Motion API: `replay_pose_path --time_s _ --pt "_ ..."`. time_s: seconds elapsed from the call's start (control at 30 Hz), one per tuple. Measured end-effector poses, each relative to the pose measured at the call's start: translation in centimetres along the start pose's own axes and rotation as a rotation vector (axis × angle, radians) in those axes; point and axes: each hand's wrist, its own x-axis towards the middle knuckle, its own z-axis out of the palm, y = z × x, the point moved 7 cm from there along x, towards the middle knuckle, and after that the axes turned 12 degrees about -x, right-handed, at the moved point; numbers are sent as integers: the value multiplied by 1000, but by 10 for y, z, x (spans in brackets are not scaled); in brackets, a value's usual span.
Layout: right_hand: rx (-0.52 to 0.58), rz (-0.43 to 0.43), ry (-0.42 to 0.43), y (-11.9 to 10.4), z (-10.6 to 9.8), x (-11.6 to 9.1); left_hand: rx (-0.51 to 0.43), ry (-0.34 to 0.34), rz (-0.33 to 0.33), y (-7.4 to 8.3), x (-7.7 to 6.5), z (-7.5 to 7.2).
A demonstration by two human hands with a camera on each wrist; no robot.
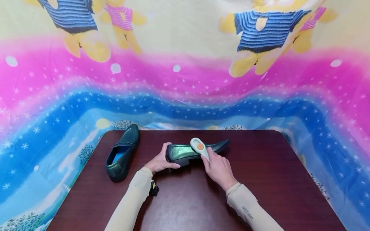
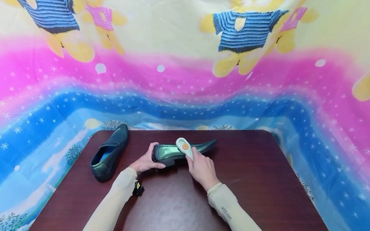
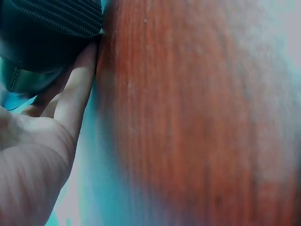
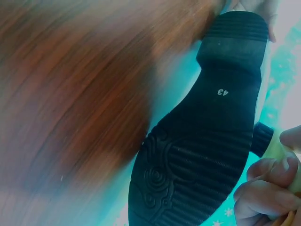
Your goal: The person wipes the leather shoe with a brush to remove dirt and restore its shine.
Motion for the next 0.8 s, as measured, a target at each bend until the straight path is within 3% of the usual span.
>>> replay_pose_path --time_s 0.13,0.3,0.37,0.57,0.8 --pt "45 -12 -33 -5 4 -5 -11 -4 -8 -3 0 1" --pt "-8 -170 -7 -21 9 -9 -26 1 -5 0 0 -1" --pt "-45 -196 18 -23 10 -9 -27 3 -2 2 0 -1" --pt "-63 -153 31 -4 4 -11 -14 1 -11 0 0 -3" --pt "-34 -21 7 50 -9 -16 13 7 -5 -1 -1 -2"
